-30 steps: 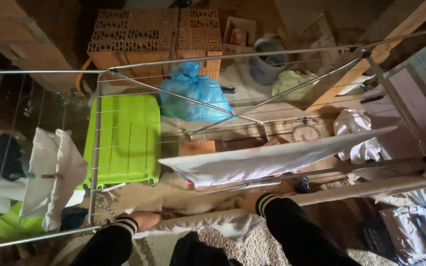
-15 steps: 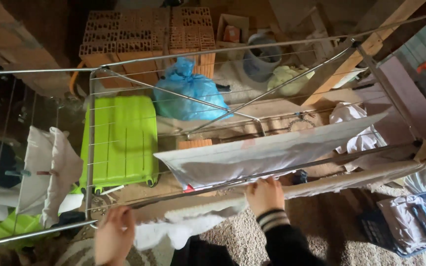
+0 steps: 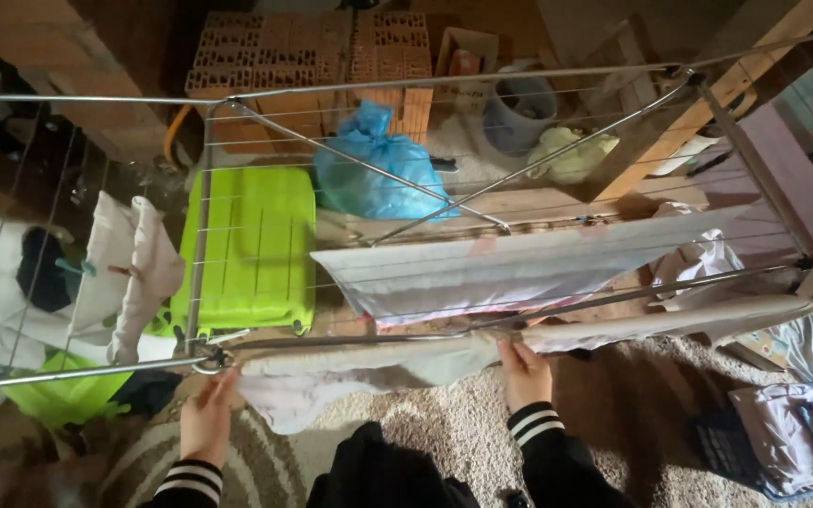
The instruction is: The person removes white clothes from a metal drying rack and folds them into a blue laundry basket on the floor.
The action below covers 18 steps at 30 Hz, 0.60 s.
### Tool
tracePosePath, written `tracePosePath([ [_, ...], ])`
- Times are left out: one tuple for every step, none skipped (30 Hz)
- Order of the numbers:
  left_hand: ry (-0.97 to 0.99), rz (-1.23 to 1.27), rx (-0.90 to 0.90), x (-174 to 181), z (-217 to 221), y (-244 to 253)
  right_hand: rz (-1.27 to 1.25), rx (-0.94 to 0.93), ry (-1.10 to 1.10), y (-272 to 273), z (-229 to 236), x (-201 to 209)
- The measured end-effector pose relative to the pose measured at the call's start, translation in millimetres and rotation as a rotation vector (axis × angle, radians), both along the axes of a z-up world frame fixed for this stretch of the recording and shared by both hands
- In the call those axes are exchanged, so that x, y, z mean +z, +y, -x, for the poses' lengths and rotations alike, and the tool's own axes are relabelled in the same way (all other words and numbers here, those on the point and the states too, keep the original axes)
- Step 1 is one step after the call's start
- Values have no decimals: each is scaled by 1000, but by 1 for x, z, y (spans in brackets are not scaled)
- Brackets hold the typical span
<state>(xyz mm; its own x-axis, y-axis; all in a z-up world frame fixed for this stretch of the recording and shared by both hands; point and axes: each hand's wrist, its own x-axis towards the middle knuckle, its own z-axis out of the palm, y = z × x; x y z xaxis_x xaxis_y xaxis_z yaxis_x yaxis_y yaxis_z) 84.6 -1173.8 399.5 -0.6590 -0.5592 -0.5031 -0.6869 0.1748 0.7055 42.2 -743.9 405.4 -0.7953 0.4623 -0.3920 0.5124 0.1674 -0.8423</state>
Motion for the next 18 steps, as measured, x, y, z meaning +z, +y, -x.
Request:
tracePosePath([
  [-3, 2, 4, -5, -8, 2, 2, 4, -3, 10, -8, -11],
  [167, -79, 127, -8, -15, 3, -5, 54, 110, 19, -12, -23],
  [339, -160, 251, -12, -20, 4, -10, 103, 224, 28, -16, -34],
  [343, -157, 253, -49, -30, -9, -7, 105, 228, 38, -23, -46],
  [487, -258, 342, -86, -39, -22, -4, 71, 279, 49, -29, -59],
  [629, -360, 429, -123, -50, -36, -1, 37, 328, 60, -37, -72],
  [632, -358, 429, -131, -54, -43, 2, 38, 330, 61, -37, -70],
  [571, -293, 338, -140, -62, -48, 5, 121, 327, 64, -41, -68],
  [509, -229, 247, -149, -71, -54, 9, 205, 323, 67, -46, -66],
  [507, -229, 246, -134, -68, -56, 9, 203, 321, 70, -42, -72],
  [204, 76, -53, -118, -65, -58, -59, 264, 197, 73, -38, -76],
  [-101, 369, -346, -103, -59, -59, -129, 322, 73, 77, -32, -81],
  [-100, 368, -350, -101, -52, -57, -130, 318, 73, 77, -27, -83],
  [-225, 357, -418, -99, -43, -57, -171, 357, -48, 76, -20, -86],
  [-351, 345, -483, -97, -35, -56, -211, 394, -170, 75, -12, -88],
  [-346, 347, -486, -90, -30, -46, -212, 390, -167, 73, -5, -90],
  [-217, 255, -295, -83, -26, -36, -273, 433, -230, 71, 1, -92],
  [-88, 161, -104, -77, -23, -25, -334, 476, -293, 70, 7, -95],
])
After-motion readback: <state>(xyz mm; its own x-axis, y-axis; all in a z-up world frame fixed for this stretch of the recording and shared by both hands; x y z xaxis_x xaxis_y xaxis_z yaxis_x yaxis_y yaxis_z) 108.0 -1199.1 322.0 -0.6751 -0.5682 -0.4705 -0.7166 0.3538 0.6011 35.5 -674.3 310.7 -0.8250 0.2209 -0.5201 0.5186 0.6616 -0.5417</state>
